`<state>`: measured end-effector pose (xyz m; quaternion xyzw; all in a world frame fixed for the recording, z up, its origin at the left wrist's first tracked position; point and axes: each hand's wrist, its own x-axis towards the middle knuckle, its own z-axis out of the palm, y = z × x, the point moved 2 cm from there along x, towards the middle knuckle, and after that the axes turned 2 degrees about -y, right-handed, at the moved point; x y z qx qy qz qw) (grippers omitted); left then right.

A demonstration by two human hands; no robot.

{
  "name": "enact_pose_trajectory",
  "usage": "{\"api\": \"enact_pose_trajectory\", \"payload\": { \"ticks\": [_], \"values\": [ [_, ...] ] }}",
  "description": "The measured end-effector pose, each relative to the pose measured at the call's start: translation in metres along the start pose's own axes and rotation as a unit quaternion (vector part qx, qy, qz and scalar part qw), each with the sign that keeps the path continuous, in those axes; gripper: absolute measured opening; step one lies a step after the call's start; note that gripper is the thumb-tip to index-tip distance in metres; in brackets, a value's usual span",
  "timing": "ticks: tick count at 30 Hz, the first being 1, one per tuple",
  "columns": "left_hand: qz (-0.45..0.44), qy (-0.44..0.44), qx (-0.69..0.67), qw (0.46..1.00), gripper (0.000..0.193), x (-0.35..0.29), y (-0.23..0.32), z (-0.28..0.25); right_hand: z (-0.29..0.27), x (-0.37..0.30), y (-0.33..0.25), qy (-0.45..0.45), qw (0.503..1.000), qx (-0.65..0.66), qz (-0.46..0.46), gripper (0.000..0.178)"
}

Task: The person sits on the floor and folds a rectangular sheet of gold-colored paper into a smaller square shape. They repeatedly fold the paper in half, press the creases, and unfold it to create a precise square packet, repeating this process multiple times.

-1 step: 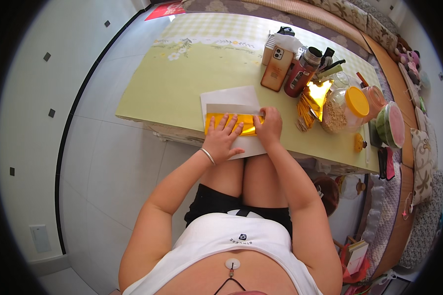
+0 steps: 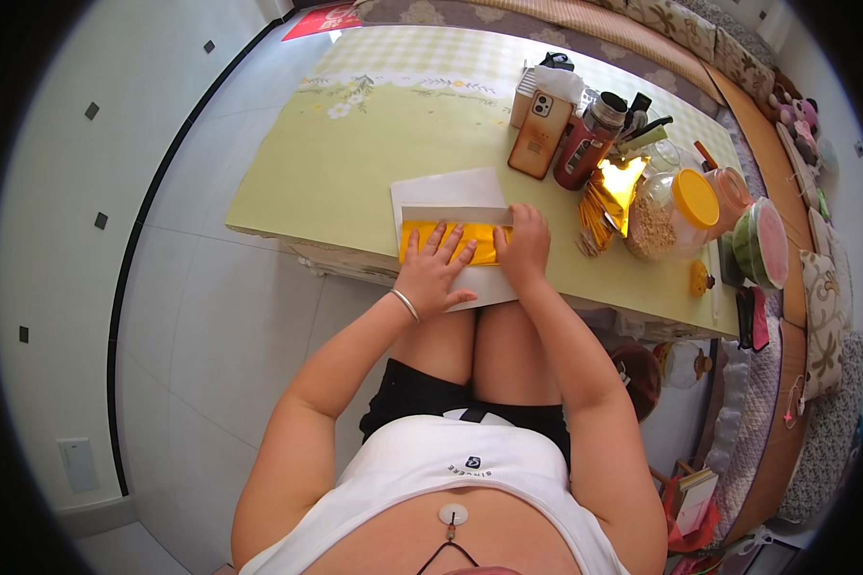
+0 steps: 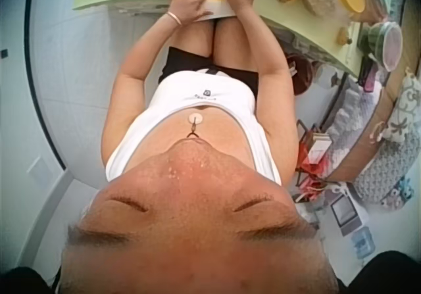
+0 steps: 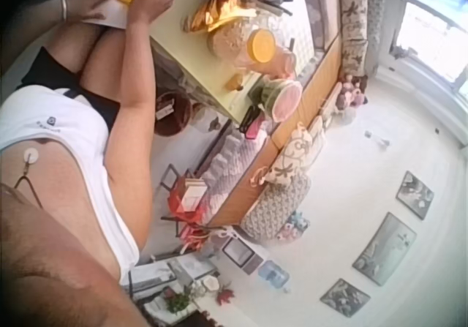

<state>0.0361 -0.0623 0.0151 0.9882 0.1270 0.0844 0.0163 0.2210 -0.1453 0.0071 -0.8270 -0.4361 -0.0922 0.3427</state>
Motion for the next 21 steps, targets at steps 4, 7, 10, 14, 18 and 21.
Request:
{"api": "enact_pose_trajectory", "payload": {
  "ticks": [4, 7, 10, 14, 18, 21],
  "values": [
    [-0.009, -0.071, 0.007, 0.997, 0.093, 0.000, 0.003, -0.011, 0.002, -0.029, -0.029, -0.085, 0.964, -0.062, -0.244, 0.066],
    [0.005, -0.033, -0.036, 0.999, 0.097, -0.007, -0.008, 0.001, -0.005, -0.054, -0.029, -0.175, 0.956, -0.045, -0.232, 0.066],
    [-0.031, -0.058, -0.012, 0.998, 0.094, -0.022, -0.035, 0.004, -0.021, -0.053, 0.004, -0.215, 0.945, -0.093, -0.229, 0.063],
    [-0.035, -0.008, 0.066, 0.997, 0.076, -0.030, -0.058, -0.001, -0.041, -0.044, 0.008, -0.200, 0.926, -0.158, -0.277, 0.051],
    [-0.016, 0.025, 0.132, 0.991, 0.058, -0.018, -0.050, -0.008, -0.038, -0.031, -0.009, -0.173, 0.894, -0.244, -0.333, 0.037],
    [-0.022, 0.098, 0.181, 0.978, 0.045, -0.008, -0.055, -0.010, -0.031, -0.027, -0.010, -0.109, 0.905, -0.212, -0.353, 0.022]
  ]
}}
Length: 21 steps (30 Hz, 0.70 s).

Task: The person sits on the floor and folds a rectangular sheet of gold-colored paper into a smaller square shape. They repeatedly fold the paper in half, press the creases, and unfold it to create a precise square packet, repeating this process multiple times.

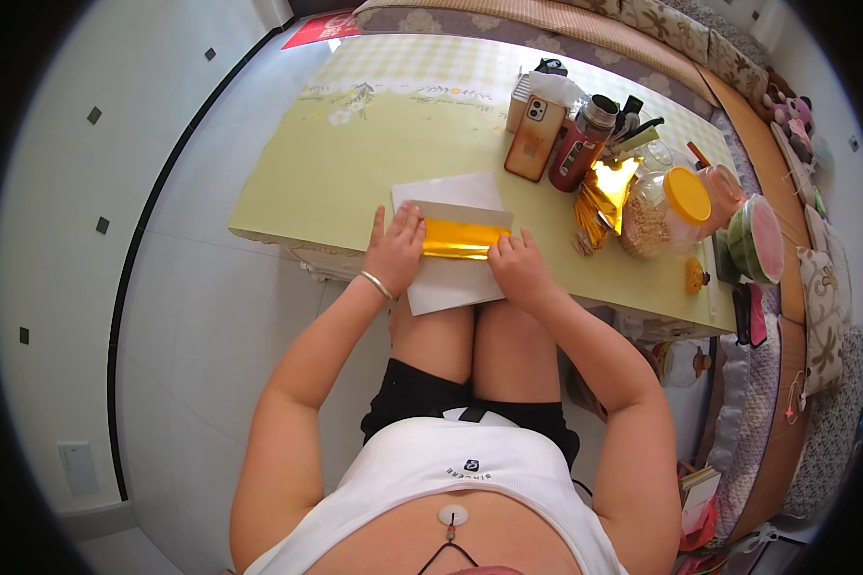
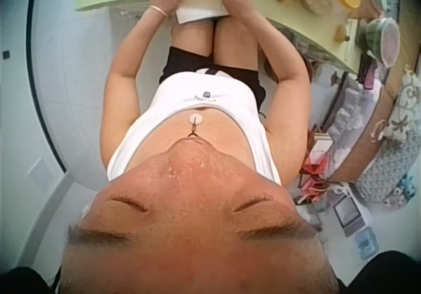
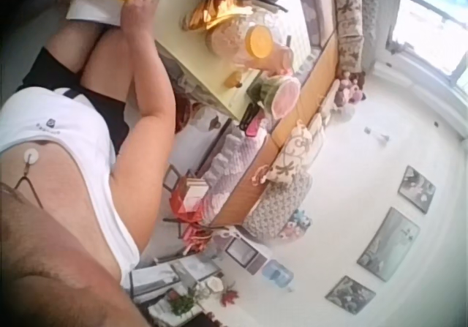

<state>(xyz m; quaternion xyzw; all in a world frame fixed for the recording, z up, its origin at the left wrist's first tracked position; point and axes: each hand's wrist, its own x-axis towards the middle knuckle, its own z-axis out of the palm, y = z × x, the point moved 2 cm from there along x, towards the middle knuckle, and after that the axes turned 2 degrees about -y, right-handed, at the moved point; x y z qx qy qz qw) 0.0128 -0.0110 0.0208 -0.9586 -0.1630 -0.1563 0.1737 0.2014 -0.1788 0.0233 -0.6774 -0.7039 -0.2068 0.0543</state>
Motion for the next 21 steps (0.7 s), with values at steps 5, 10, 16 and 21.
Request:
{"api": "enact_pose_trajectory", "payload": {
  "ticks": [5, 10, 16, 21],
  "values": [
    [-0.024, 0.047, -0.208, 0.977, 0.018, 0.017, 0.038, -0.026, -0.002, 0.011, -0.025, 0.005, 0.997, 0.035, 0.073, 0.011],
    [-0.072, 0.093, -0.327, 0.938, 0.008, 0.016, 0.062, -0.025, -0.008, 0.021, -0.003, 0.020, 0.945, 0.286, 0.159, 0.011],
    [-0.260, 0.065, -0.413, 0.870, 0.015, 0.018, 0.059, -0.011, -0.007, 0.029, 0.006, 0.000, 0.853, 0.441, 0.279, 0.025],
    [-0.301, 0.012, -0.375, 0.877, 0.019, 0.027, 0.058, -0.005, 0.001, 0.009, -0.015, 0.138, 0.958, 0.242, 0.071, 0.050]
  ]
}}
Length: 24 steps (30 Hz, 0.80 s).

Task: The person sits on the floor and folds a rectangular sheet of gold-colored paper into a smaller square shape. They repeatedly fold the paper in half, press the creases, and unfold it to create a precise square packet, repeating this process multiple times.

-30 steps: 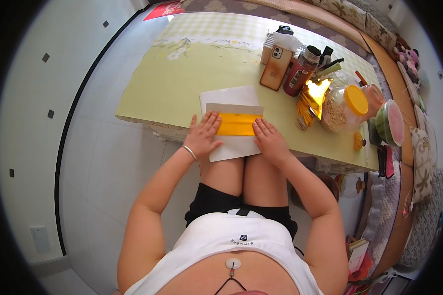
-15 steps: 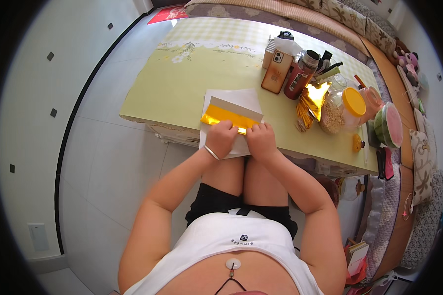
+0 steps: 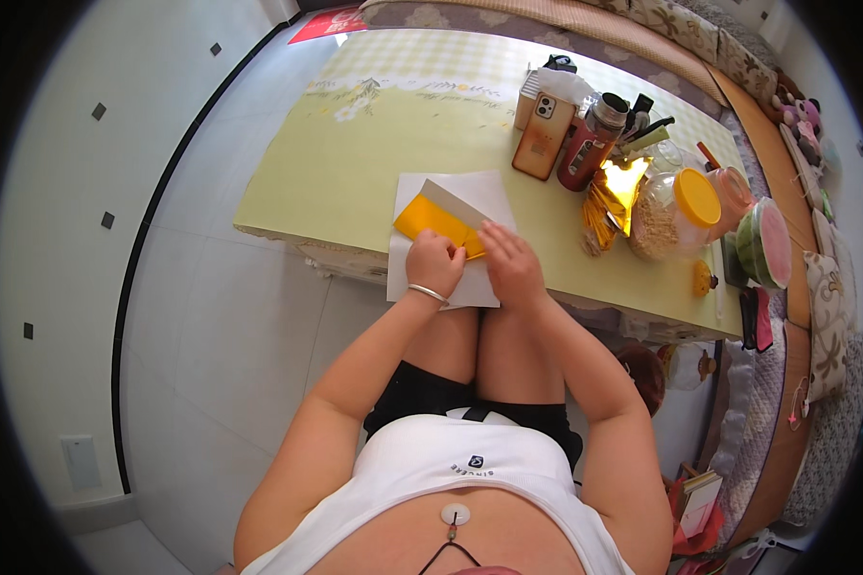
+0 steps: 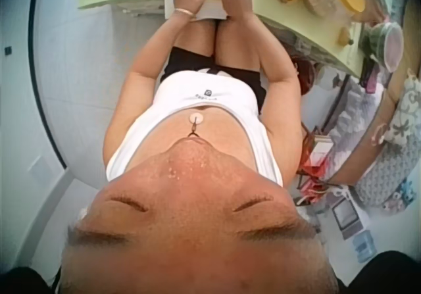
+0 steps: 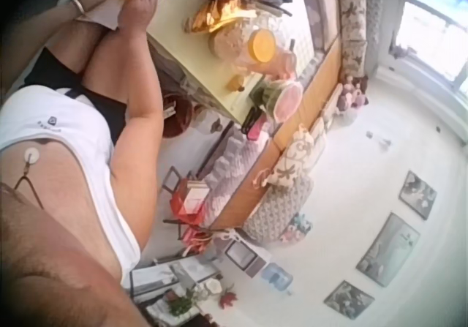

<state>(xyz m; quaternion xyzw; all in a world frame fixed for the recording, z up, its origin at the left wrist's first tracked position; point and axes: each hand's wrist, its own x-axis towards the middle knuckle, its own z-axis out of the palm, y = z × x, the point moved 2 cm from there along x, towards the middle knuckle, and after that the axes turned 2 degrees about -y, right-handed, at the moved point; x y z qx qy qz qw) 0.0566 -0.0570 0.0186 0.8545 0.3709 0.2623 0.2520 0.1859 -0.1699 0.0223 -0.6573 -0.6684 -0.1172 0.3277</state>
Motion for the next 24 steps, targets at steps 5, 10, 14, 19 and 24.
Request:
{"api": "enact_pose_trajectory", "payload": {
  "ticks": [5, 10, 14, 19, 24],
  "values": [
    [-0.011, 0.000, 0.026, 1.000, 0.023, 0.006, -0.001, 0.004, 0.011, -0.020, -0.018, -0.132, 0.991, -0.027, -0.001, 0.074],
    [-0.019, -0.006, 0.046, 0.999, 0.024, 0.010, -0.001, 0.009, 0.016, -0.020, -0.018, -0.168, 0.983, -0.072, 0.018, 0.085],
    [-0.024, -0.018, 0.067, 0.997, 0.025, 0.009, -0.001, 0.008, 0.017, -0.020, -0.020, -0.177, 0.982, -0.058, 0.030, 0.089],
    [0.029, -0.027, 0.116, 0.992, 0.016, 0.006, -0.002, -0.018, 0.014, -0.015, -0.025, -0.214, 0.975, -0.054, 0.030, 0.090],
    [0.264, -0.022, 0.082, 0.961, 0.022, 0.019, -0.030, -0.061, 0.007, -0.011, -0.031, -0.220, 0.974, -0.056, 0.017, 0.088]
  ]
}}
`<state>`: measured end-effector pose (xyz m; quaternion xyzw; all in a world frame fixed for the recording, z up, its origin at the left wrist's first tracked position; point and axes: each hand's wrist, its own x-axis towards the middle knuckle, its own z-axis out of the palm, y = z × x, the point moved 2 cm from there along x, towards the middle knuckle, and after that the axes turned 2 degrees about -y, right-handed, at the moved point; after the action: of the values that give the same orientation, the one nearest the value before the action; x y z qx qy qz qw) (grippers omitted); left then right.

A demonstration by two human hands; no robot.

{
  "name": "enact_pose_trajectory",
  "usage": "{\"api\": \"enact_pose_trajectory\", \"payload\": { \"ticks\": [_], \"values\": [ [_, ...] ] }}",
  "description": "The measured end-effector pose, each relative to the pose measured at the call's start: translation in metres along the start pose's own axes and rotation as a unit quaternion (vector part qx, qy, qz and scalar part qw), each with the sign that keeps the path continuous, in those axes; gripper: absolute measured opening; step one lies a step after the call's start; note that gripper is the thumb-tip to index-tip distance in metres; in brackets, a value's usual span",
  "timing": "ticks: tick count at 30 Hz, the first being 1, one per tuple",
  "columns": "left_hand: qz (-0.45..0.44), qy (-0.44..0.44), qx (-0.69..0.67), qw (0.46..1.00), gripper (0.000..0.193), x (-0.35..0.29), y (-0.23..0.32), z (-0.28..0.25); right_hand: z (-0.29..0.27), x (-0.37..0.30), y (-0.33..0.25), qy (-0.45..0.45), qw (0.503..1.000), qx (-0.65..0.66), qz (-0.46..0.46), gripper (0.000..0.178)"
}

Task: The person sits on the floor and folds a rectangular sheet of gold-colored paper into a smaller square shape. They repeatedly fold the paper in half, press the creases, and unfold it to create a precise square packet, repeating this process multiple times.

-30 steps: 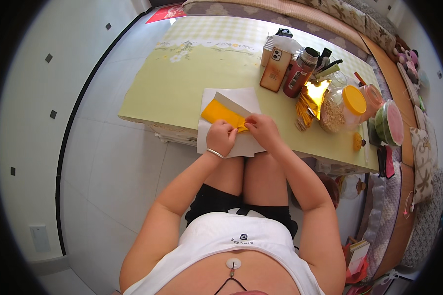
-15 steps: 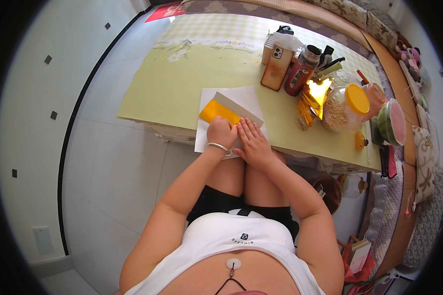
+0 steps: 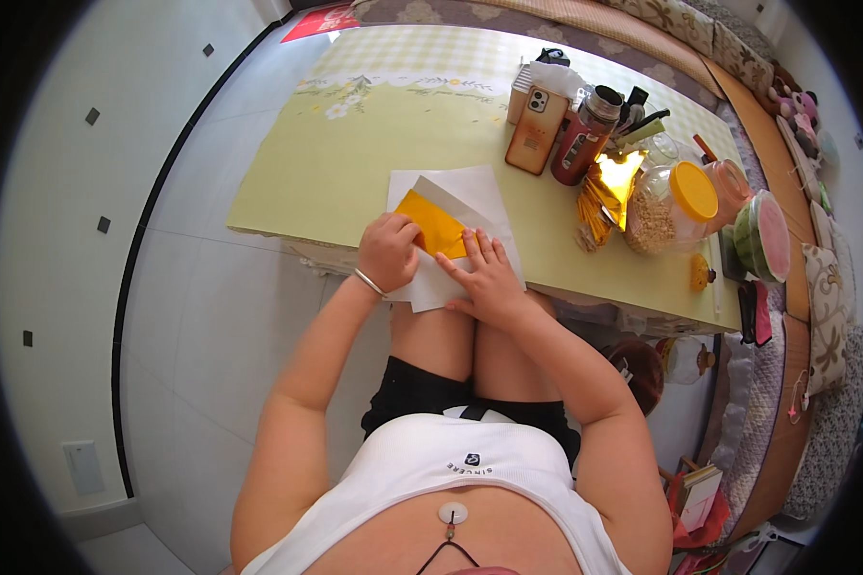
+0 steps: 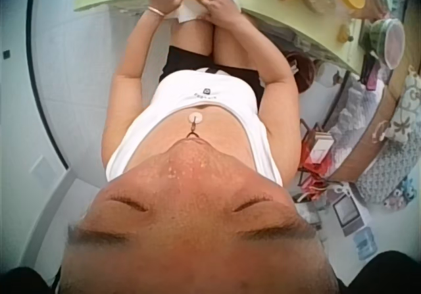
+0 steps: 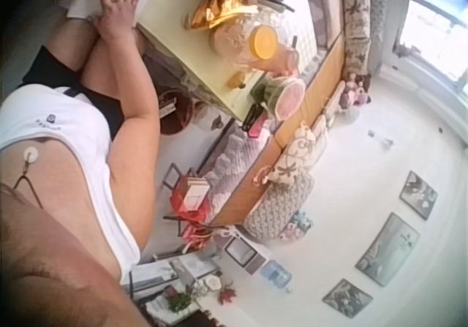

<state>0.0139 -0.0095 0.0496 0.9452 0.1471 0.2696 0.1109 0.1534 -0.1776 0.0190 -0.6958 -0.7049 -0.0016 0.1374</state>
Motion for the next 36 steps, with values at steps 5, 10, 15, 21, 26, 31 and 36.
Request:
{"api": "enact_pose_trajectory", "payload": {
  "ticks": [5, 10, 15, 21, 26, 31, 36],
  "values": [
    [0.170, -0.056, 0.025, 0.984, 0.045, 0.002, -0.022, -0.015, -0.015, 0.001, 0.002, -0.041, 0.999, 0.011, -0.025, 0.079],
    [0.234, -0.090, 0.068, 0.966, 0.040, 0.002, -0.021, -0.001, -0.015, 0.001, 0.043, -0.057, 0.989, 0.128, -0.054, 0.059],
    [0.220, -0.076, 0.086, 0.969, 0.036, -0.005, 0.002, 0.003, -0.033, 0.015, 0.056, -0.006, 0.995, 0.054, -0.082, 0.031],
    [0.195, -0.016, 0.142, 0.970, 0.020, -0.006, 0.000, 0.021, -0.018, 0.027, 0.024, 0.058, 0.991, 0.121, 0.013, 0.021],
    [0.145, -0.002, 0.126, 0.981, 0.012, -0.018, 0.023, 0.027, -0.018, 0.028, 0.005, 0.145, 0.982, 0.118, -0.024, 0.020],
    [0.070, 0.045, -0.054, 0.995, 0.017, -0.020, 0.027, 0.009, 0.015, 0.015, 0.026, 0.183, 0.976, 0.108, -0.045, 0.024],
    [-0.064, 0.022, -0.188, 0.980, 0.010, -0.035, -0.018, 0.008, -0.006, 0.018, -0.009, 0.186, 0.969, 0.154, 0.056, 0.022]
  ]
}}
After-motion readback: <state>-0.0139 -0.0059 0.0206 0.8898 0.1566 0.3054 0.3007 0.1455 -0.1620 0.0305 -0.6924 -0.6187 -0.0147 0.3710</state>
